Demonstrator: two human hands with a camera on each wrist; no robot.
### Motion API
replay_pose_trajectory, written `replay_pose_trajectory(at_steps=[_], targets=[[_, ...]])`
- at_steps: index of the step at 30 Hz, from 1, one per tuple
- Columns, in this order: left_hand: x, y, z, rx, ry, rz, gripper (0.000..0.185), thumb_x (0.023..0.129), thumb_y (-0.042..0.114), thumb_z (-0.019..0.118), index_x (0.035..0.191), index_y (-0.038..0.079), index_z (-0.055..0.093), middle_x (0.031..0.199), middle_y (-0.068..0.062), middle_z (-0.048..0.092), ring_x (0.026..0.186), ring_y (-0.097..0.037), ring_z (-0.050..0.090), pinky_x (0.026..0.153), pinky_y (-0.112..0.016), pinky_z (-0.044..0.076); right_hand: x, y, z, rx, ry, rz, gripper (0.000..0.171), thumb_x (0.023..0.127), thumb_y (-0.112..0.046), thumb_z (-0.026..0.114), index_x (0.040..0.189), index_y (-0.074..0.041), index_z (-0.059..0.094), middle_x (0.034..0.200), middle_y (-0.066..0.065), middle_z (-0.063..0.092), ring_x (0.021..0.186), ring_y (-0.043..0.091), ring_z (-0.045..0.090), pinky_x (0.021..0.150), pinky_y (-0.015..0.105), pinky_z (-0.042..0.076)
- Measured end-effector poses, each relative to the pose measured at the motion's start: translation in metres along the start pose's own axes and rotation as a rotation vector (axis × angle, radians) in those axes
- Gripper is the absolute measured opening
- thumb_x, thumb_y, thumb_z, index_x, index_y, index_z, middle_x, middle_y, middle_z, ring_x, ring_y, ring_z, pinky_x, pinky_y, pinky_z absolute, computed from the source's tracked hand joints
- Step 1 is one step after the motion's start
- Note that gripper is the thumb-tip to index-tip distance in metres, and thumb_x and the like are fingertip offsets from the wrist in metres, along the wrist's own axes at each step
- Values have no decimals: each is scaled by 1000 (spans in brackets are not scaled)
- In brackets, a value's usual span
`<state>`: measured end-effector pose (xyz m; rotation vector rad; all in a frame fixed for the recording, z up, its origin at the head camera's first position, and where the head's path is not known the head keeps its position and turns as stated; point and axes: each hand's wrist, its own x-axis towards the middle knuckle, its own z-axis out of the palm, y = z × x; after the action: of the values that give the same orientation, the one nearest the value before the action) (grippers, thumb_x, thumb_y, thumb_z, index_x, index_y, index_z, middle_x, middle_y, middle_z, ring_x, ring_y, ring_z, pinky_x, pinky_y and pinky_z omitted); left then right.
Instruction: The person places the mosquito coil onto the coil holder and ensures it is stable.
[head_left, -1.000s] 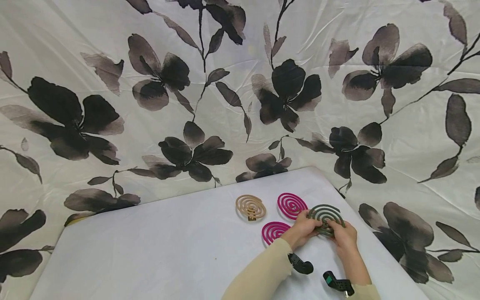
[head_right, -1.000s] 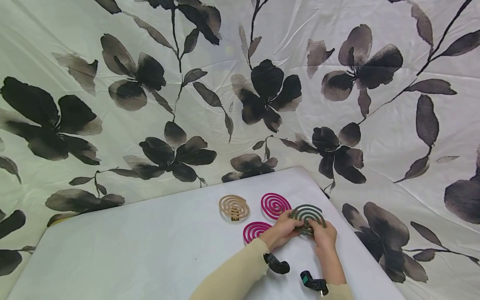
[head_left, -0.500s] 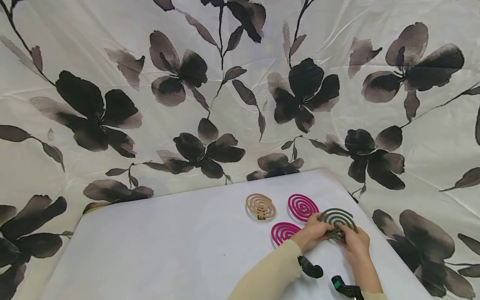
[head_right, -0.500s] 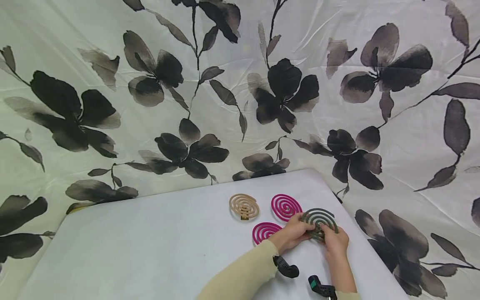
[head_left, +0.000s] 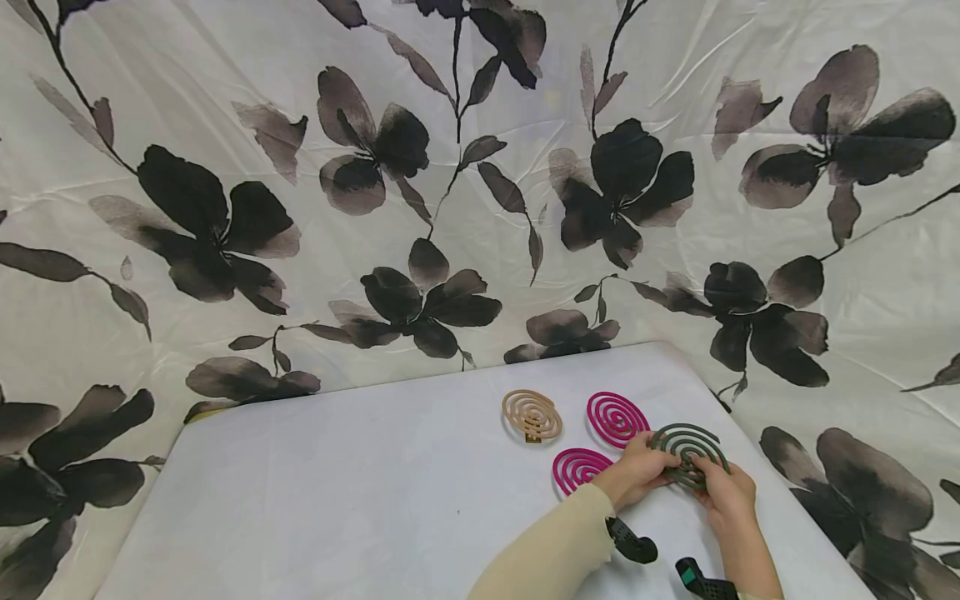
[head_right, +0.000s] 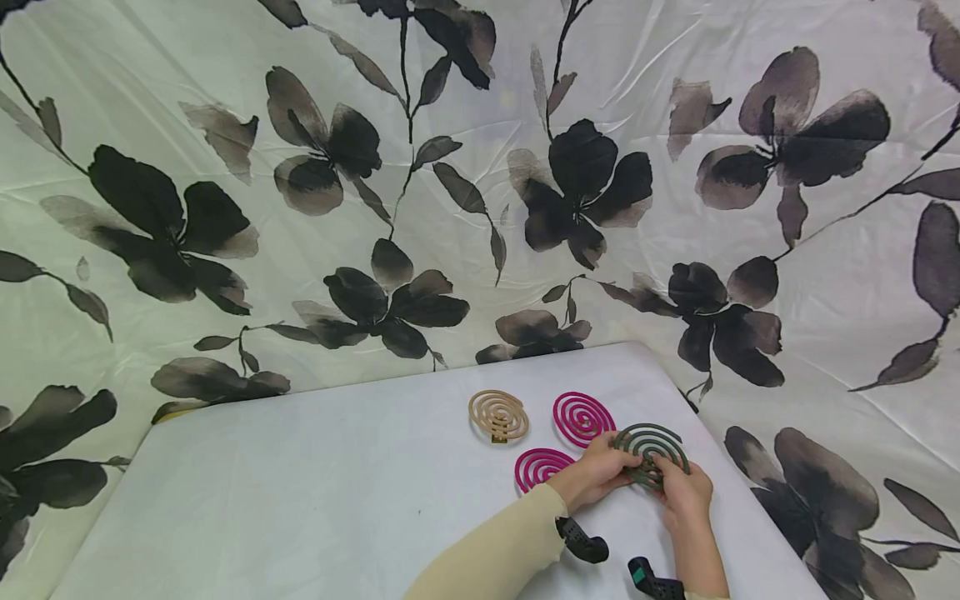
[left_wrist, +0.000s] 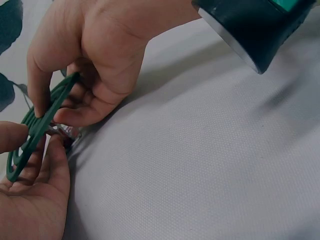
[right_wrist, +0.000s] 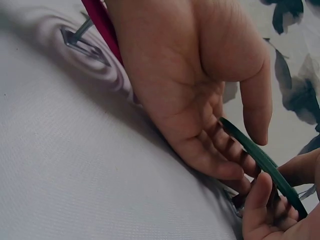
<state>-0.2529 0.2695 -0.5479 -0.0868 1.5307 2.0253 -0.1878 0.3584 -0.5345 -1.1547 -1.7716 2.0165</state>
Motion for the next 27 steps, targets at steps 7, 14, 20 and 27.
replay_pose_trajectory(at_steps=[7,14,20,27], targets=[[4,-3,2,-27,-10,2,37,73,-10,60,105,5,49,86,-11,53,75,-21,57,67,-37,50,2,1,-2,71,-19,5,53,83,-16,60,123,8,35,91,3,51,72,7,59,67,25,50],[9,-5,3,24,18,21,36,73,-10,61,104,6,50,87,-10,54,78,-21,57,65,-38,50,4,0,-1,62,-20,-25,54,83,-15,60,126,6,34,96,7,50,71,8,59,66,28,50],[10,-4,5,48,48,38,37,72,-7,65,104,6,52,85,-9,54,75,-19,57,63,-36,50,8,-1,-5,10,-51,-37,62,82,-19,62,130,3,30,113,13,40,74,7,57,67,27,50],[6,-2,6,119,89,44,39,70,-2,69,105,4,53,85,-6,54,73,-17,57,60,-33,50,10,0,-9,0,-110,-61,65,83,-20,61,133,3,25,116,13,41,79,6,58,72,26,49]])
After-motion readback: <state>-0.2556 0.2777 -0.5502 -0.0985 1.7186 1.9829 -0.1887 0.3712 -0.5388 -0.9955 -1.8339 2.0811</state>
